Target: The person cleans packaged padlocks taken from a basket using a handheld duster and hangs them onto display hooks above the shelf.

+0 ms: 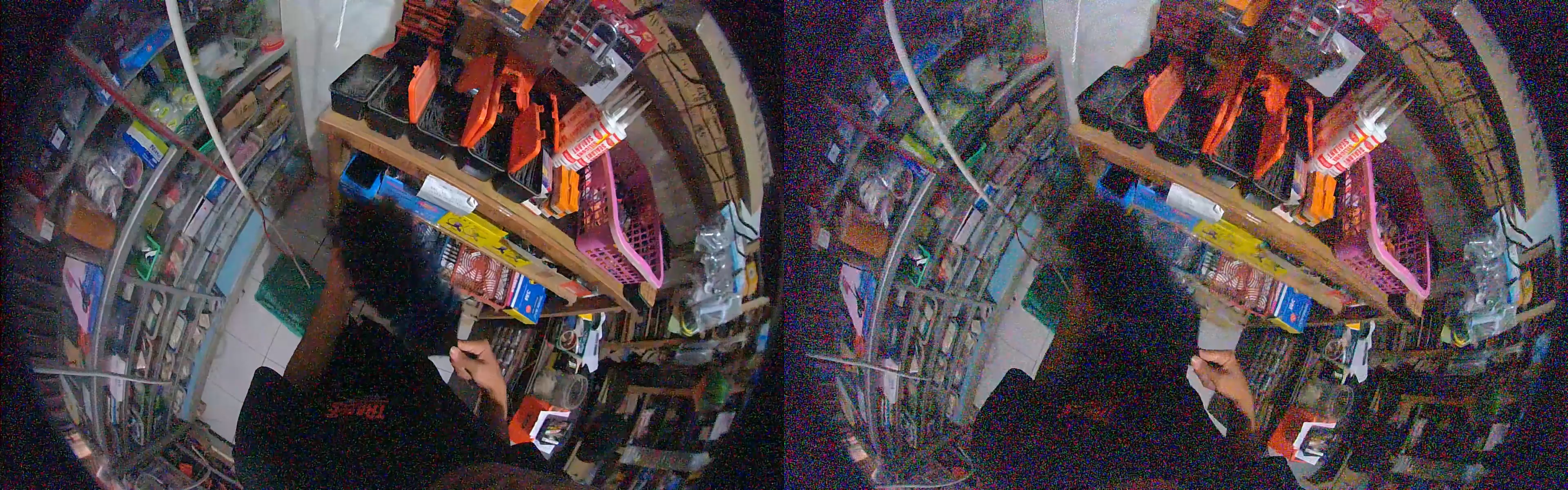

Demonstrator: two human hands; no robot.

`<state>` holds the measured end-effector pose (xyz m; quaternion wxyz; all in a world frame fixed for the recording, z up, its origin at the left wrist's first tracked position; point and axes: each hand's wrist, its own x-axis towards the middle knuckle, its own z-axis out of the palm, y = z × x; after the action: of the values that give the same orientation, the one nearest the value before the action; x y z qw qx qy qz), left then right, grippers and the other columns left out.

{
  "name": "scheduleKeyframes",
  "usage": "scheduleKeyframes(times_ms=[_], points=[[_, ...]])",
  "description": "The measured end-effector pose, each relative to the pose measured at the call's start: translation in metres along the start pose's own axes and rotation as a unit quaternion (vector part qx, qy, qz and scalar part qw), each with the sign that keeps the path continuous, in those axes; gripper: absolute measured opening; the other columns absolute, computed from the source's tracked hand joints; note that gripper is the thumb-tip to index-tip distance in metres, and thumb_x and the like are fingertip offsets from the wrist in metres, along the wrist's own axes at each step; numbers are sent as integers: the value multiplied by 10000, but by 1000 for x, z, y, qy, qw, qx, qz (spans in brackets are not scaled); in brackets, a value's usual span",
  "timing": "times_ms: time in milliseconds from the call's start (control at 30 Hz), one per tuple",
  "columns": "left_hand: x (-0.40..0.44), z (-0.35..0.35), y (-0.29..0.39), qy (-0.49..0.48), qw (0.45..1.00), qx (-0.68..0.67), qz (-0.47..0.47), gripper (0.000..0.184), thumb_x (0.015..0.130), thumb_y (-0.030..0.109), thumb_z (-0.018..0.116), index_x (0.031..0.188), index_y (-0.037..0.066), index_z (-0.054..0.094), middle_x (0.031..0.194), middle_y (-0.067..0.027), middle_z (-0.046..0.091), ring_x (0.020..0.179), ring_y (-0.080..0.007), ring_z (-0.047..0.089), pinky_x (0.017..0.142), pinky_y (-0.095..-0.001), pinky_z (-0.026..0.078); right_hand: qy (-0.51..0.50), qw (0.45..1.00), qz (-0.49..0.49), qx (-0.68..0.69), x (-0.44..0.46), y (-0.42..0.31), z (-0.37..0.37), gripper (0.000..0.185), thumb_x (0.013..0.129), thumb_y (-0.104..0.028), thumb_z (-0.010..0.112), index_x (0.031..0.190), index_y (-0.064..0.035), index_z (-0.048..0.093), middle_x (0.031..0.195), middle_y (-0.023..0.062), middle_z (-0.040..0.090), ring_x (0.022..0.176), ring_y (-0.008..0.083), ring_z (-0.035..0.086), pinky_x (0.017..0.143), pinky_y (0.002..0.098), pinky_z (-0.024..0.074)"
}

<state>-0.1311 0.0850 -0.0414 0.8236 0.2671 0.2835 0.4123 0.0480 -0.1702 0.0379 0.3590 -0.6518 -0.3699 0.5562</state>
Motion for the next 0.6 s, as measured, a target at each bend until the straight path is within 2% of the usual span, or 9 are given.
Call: scheduleKeyframes(times_ms=[33, 100, 133, 167, 300, 333, 433, 567, 600], points=[[4, 4, -6, 48, 987, 152, 25, 587, 978, 487, 327, 1406, 87, 359, 1433, -155, 402, 1290, -338, 424, 1075, -534, 317, -17, 1000, -2, -23, 2, 1, -2, 329, 956, -214, 579, 709, 1, 553, 539, -32, 447, 467, 39, 371, 452, 240, 274], [10, 9, -13, 75, 976, 204, 33, 592, 978, 488, 330, 1418, 92, 345, 1444, -149, 391, 1301, -332, 415, 1077, -534, 312, 172, 976, -115, -70, 15, 12, 24, 292, 946, -202, 594, 741, 5, 576, 548, -27, 449, 492, 44, 395, 466, 243, 302], [5, -5, -4, -121, 972, -200, -29, 587, 981, 485, 326, 1416, 91, 351, 1437, -148, 402, 1296, -334, 421, 1067, -539, 322, 264, 945, -170, -92, 19, 15, 33, 273, 941, -196, 601, 757, 6, 587, 552, -24, 451, 505, 46, 407, 473, 245, 316], [0, 1, 3, -135, 956, -257, -33, 615, 974, 508, 318, 1423, 89, 330, 1439, -152, 395, 1292, -338, 423, 1065, -552, 322, 171, 983, -64, -16, 21, 9, 21, 210, 915, -152, 633, 775, 4, 613, 570, -22, 447, 548, 61, 435, 512, 255, 361], [-4, 37, 22, -19, 966, -247, -77, 695, 937, 599, 293, 1418, 101, 342, 1418, -157, 418, 1282, -335, 432, 1073, -564, 317, 121, 946, -272, -127, 35, 41, 30, 275, 932, -175, 602, 719, -1, 586, 567, -37, 421, 538, 71, 395, 516, 255, 323], [-2, 43, 22, 51, 977, -181, -96, 709, 925, 621, 289, 1409, 109, 369, 1406, -157, 436, 1281, -329, 436, 1078, -558, 315, 136, 959, -220, -112, 32, 38, 29, 291, 936, -182, 597, 709, -1, 572, 571, -35, 424, 546, 71, 395, 522, 254, 319], [-6, 28, 14, -117, 918, -372, -67, 656, 946, 573, 319, 1435, 136, 313, 1404, -198, 420, 1254, -415, 436, 1057, -599, 313, 148, 986, -76, 27, 28, 20, 32, 347, 942, -194, 589, 660, -6, 515, 576, -35, 431, 562, 70, 396, 541, 249, 313], [-1, 30, 20, -111, 968, -196, -106, 673, 937, 579, 335, 1428, 119, 335, 1418, -195, 412, 1277, -400, 425, 1050, -586, 332, 137, 958, -228, -109, 32, 27, 34, 242, 943, -199, 593, 777, -24, 617, 591, -55, 447, 581, 66, 420, 569, 234, 337], [-2, 34, 19, -109, 967, -213, -91, 669, 938, 572, 340, 1428, 117, 330, 1415, -193, 414, 1265, -411, 430, 1045, -590, 334, 148, 973, -172, -47, 30, 17, 35, 225, 940, -198, 598, 806, -20, 624, 609, -54, 464, 605, 67, 434, 591, 233, 346]])
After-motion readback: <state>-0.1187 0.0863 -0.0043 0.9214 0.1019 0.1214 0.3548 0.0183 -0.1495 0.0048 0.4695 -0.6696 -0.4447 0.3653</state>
